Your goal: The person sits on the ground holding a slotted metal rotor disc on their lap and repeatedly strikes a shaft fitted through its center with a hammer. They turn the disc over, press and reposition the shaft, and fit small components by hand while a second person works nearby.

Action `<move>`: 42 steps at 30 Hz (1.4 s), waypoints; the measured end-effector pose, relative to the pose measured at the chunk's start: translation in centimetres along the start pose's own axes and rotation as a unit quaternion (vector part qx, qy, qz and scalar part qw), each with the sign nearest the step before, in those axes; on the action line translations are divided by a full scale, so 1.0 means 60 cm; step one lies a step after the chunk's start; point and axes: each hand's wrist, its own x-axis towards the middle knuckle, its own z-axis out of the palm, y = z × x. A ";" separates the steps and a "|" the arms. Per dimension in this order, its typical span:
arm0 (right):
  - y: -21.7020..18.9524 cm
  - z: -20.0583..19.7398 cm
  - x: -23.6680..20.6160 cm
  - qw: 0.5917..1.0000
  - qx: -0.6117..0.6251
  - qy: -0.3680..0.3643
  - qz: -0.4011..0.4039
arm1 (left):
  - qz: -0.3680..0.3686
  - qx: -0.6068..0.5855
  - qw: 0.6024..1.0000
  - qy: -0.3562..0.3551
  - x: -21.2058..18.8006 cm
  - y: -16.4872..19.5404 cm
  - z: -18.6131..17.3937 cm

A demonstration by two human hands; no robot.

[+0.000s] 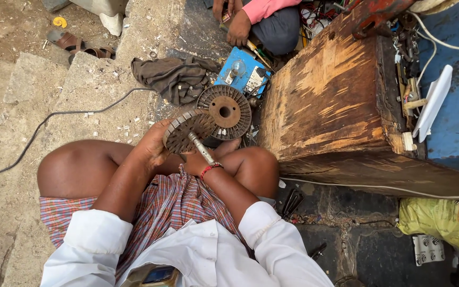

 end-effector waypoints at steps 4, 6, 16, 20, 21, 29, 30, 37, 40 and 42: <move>0.028 -0.043 -0.019 0.989 0.074 -0.071 0.107 | -0.074 0.027 0.996 0.042 0.005 0.006 0.008; 0.064 -0.076 -0.041 0.990 0.056 0.023 0.125 | -0.087 0.046 0.994 0.040 0.005 0.012 0.015; 0.177 -0.240 -0.096 0.813 0.554 0.127 -0.127 | -0.223 0.167 0.960 0.024 0.056 0.020 0.104; 0.219 -0.221 -0.063 0.803 0.586 0.097 -0.057 | -0.256 0.269 0.927 0.049 0.085 0.033 0.152; 0.233 -0.211 -0.054 0.791 0.599 0.117 -0.041 | -0.266 0.275 0.923 0.037 0.094 0.038 0.161; 0.295 -0.176 -0.016 0.673 0.692 0.251 0.073 | -0.220 0.341 0.914 0.015 0.175 0.052 0.198; 0.300 -0.180 -0.013 0.665 0.697 0.250 0.101 | -0.216 0.348 0.912 0.026 0.185 0.049 0.203; 0.312 -0.183 -0.003 0.582 0.758 0.212 0.205 | -0.138 0.353 0.918 0.114 0.226 0.041 0.227; 0.307 -0.173 0.004 0.563 0.775 0.204 0.202 | -0.127 0.379 0.905 0.146 0.230 0.030 0.228; 0.304 -0.166 0.006 0.566 0.773 0.201 0.204 | -0.126 0.396 0.894 0.166 0.231 0.023 0.227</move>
